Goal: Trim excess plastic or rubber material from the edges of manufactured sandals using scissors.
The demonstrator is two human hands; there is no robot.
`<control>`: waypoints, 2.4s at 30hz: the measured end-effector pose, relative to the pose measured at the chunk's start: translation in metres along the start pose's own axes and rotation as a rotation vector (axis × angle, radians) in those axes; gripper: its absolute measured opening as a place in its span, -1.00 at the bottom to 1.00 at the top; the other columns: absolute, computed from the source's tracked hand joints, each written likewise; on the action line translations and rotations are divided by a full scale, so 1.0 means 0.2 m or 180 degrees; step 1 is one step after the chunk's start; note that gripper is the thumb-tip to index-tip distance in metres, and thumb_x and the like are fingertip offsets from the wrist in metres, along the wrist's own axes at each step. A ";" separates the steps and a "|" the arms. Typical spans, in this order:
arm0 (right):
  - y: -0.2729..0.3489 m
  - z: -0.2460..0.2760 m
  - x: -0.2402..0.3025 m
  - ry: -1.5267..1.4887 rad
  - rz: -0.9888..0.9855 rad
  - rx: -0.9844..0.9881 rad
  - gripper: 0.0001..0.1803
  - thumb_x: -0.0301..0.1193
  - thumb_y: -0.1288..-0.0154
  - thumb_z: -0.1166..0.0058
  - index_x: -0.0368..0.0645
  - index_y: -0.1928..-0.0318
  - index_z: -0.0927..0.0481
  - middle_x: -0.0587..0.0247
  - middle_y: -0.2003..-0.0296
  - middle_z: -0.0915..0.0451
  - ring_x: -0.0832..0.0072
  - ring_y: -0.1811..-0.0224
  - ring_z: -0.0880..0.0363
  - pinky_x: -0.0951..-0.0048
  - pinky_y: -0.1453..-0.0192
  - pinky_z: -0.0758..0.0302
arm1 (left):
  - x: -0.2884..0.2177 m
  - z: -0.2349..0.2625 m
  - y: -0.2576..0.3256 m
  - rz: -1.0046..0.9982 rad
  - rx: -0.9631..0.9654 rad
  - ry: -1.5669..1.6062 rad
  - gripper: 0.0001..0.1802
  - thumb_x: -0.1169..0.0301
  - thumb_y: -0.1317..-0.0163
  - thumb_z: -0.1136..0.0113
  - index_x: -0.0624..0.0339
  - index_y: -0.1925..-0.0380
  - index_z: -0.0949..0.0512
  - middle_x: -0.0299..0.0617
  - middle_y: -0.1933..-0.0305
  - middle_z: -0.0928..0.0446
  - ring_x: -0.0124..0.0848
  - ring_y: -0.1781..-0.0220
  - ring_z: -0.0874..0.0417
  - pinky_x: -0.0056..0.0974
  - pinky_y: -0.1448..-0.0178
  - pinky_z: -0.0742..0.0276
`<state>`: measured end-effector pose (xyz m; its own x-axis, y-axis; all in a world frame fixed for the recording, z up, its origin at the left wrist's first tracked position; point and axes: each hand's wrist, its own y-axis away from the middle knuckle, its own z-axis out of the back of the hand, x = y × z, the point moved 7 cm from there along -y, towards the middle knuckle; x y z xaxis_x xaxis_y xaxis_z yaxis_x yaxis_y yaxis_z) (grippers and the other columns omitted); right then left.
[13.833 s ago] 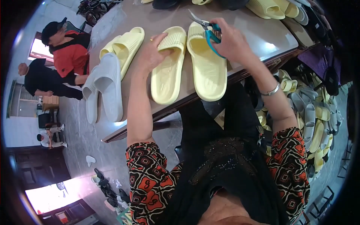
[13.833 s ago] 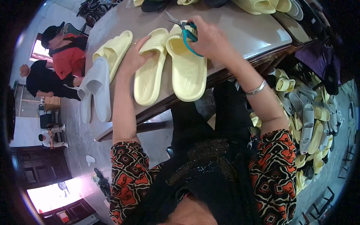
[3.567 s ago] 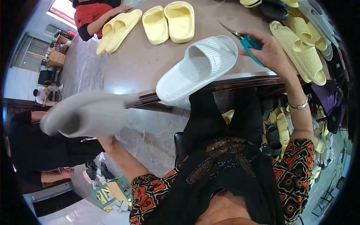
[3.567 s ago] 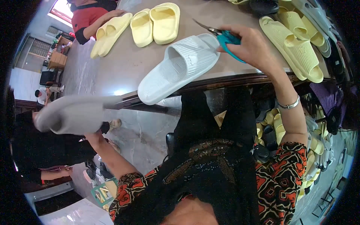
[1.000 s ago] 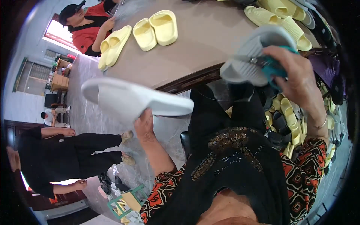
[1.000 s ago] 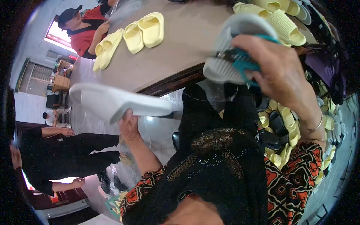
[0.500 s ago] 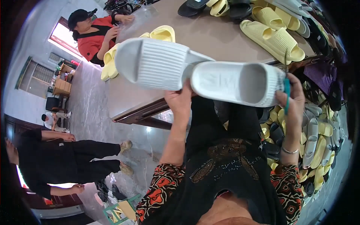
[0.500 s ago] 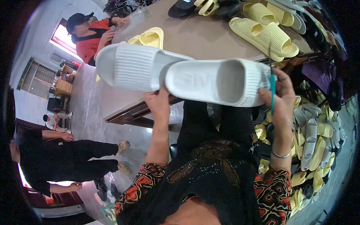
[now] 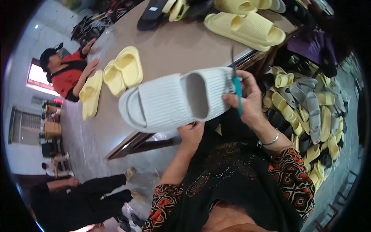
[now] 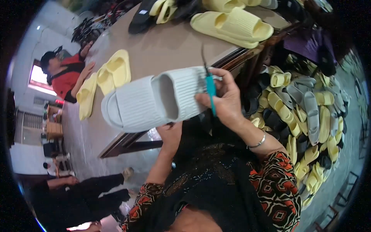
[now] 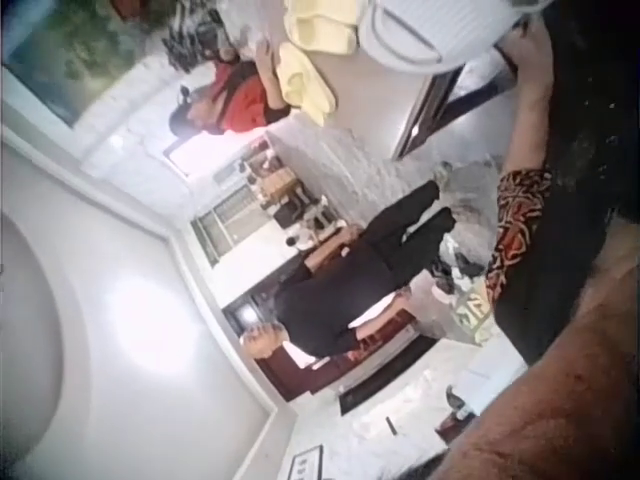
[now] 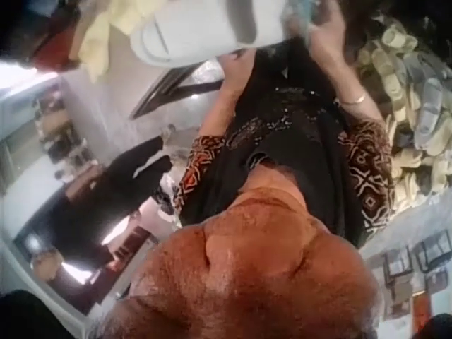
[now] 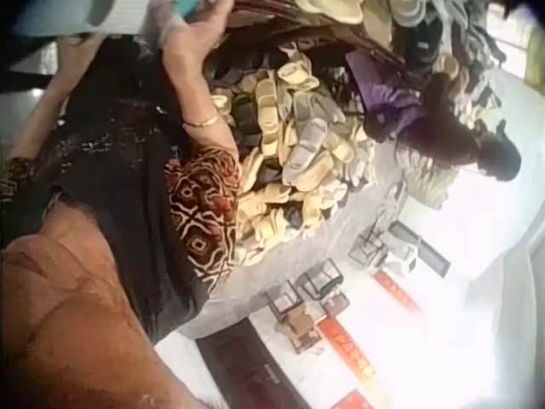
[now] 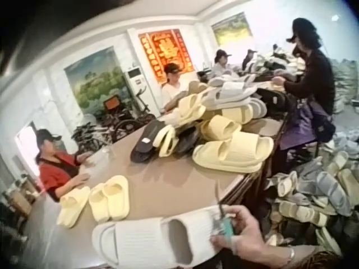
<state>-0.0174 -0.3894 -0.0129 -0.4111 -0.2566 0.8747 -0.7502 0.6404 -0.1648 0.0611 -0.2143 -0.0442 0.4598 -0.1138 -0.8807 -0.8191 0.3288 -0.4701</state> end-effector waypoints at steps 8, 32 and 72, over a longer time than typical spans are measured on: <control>-0.03 0.02 0.02 -0.0071 -0.0524 -0.0038 -0.32 -0.67 0.10 -0.34 -0.17 -0.07 -0.32 0.35 0.32 -0.53 0.65 0.42 -0.50 0.66 0.40 -0.46 | 0.18 -0.02 -0.03 0.0898 0.0376 0.0425 -0.65 0.69 -0.01 -0.25 0.39 0.13 -0.52 -0.10 0.13 -0.57 -0.42 0.10 -0.58 -0.33 -0.01 -0.49; -1.24 0.58 0.93 0.2227 0.1642 0.0305 -0.80 -0.42 -0.22 -0.16 -0.27 0.20 -0.54 0.36 0.46 -0.46 0.69 0.45 -0.47 0.67 0.47 -0.44 | 0.13 0.75 -0.74 0.0631 0.0161 -0.2265 -0.67 0.40 -0.14 -0.21 0.30 0.10 -0.52 -0.02 0.10 -0.54 -0.28 0.10 -0.57 -0.26 0.03 -0.49; -0.72 -0.09 0.66 0.5174 0.2206 0.0449 -0.51 -0.40 -0.18 -0.18 0.03 -0.15 -0.45 0.12 0.07 -0.59 0.41 0.05 -0.60 0.37 0.01 -0.53 | 0.02 0.83 -0.57 0.0762 0.0510 -0.2338 -0.75 0.30 -0.10 -0.26 0.16 0.25 -0.60 -0.03 0.11 -0.53 -0.15 0.14 -0.57 -0.23 0.01 -0.46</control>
<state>0.0447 -0.5024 0.1347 0.1722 0.9742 0.1461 -0.7487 0.2258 -0.6232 0.2145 -0.0962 0.0153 0.4319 0.6073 -0.6668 -0.8907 0.4036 -0.2093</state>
